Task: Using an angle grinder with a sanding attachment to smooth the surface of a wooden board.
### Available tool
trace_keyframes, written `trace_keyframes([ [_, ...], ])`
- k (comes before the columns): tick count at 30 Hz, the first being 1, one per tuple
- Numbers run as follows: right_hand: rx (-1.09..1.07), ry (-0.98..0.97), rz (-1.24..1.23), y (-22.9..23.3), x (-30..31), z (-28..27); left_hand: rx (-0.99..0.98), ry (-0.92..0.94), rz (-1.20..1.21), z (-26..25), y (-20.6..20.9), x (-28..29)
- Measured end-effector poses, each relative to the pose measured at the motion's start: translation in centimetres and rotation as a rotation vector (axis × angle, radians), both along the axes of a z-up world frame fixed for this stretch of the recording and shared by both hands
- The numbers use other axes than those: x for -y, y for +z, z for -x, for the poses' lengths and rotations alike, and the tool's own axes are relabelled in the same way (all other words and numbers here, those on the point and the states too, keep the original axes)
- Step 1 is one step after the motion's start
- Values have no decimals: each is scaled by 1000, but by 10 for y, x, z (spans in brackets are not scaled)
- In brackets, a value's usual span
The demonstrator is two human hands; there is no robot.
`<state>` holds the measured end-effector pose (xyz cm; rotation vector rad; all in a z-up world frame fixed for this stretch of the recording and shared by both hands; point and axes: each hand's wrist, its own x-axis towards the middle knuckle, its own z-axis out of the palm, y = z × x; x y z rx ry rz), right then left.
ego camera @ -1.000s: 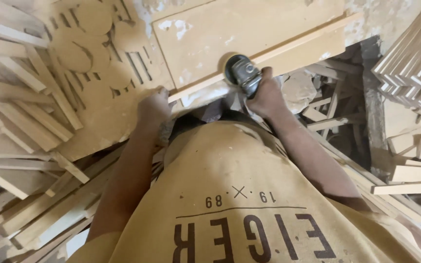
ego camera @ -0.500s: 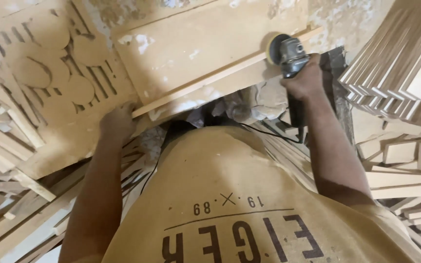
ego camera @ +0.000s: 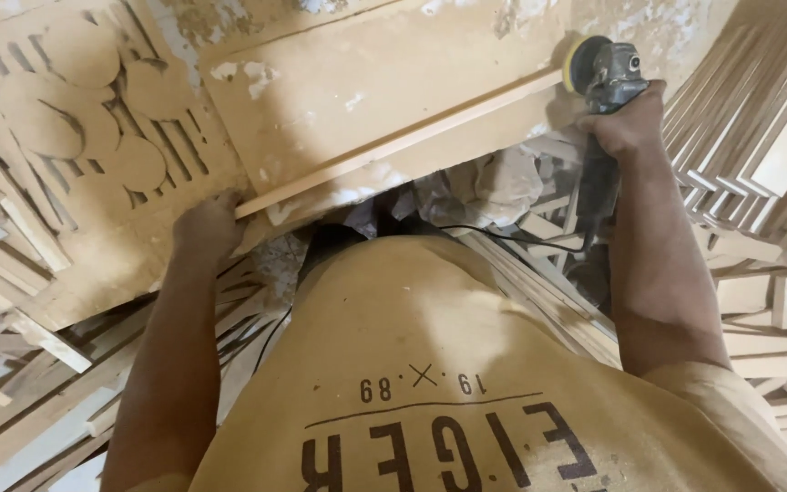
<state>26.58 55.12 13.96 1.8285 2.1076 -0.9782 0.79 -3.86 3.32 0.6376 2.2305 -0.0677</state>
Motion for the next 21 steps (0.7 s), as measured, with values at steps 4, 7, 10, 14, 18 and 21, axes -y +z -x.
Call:
trace_keyframes([
  [4, -56, -117, 87, 66, 89, 42, 40, 48, 6, 2, 9, -4],
  [7, -158, 81, -16, 0, 97, 10, 40, 25, 4, 0, -1, 6],
  [10, -103, 375, -97, -23, 150, 6, 21, 4, -31, -3, 8, 4],
  [14, -47, 463, 75, -14, 251, 50, 29, -45, -6, 1, 4, 3],
  [18, -10, 580, 146, -30, 314, 73, 98, -9, -50, 13, -26, 15],
  [21, -5, 777, 132, -26, 345, 85, 219, 69, -85, 20, -37, 25],
])
